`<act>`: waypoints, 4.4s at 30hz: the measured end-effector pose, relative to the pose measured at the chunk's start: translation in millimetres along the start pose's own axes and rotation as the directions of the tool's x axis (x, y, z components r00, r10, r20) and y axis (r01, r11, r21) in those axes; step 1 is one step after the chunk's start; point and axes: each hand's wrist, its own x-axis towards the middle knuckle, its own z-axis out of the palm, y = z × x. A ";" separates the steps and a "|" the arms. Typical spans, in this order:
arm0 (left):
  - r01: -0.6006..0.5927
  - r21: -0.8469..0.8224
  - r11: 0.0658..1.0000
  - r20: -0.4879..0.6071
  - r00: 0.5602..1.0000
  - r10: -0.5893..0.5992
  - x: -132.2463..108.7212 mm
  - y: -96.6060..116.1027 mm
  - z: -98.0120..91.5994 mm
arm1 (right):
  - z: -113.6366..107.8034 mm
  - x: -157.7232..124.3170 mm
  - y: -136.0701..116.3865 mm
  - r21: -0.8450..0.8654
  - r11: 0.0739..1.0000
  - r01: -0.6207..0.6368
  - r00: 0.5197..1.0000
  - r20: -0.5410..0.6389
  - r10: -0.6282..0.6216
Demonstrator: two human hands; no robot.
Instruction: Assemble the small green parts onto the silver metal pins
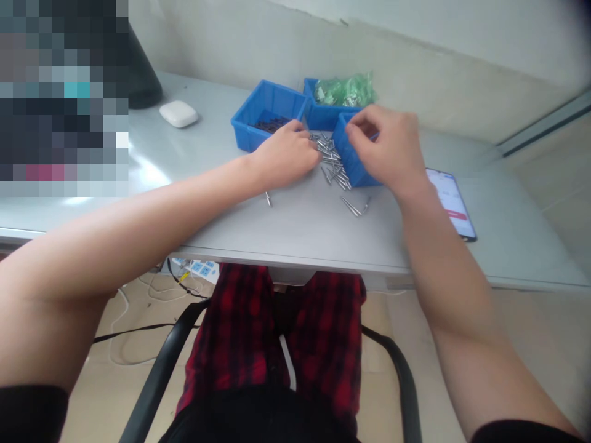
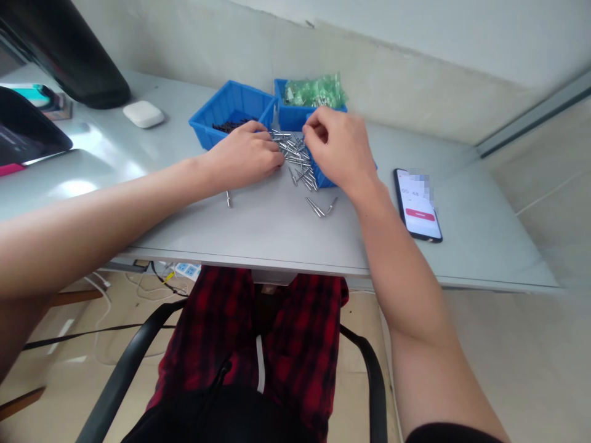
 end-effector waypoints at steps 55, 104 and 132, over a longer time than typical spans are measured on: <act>0.278 -0.312 0.909 -0.193 0.918 -0.347 -0.1 6.8 -29.6 | -3.7 -2.2 -2.5 -0.001 0.999 0.032 0.987 0.157 -0.032; 0.281 -0.443 0.852 -0.218 0.887 -0.406 -1.9 4.4 -27.5 | -7.1 -1.6 -14.8 0.364 0.919 -0.153 0.986 0.119 0.117; 0.098 -0.584 0.806 -0.418 0.815 -0.402 2.4 6.1 -18.5 | -11.0 -2.6 -24.0 0.194 0.973 -0.122 0.980 0.177 0.088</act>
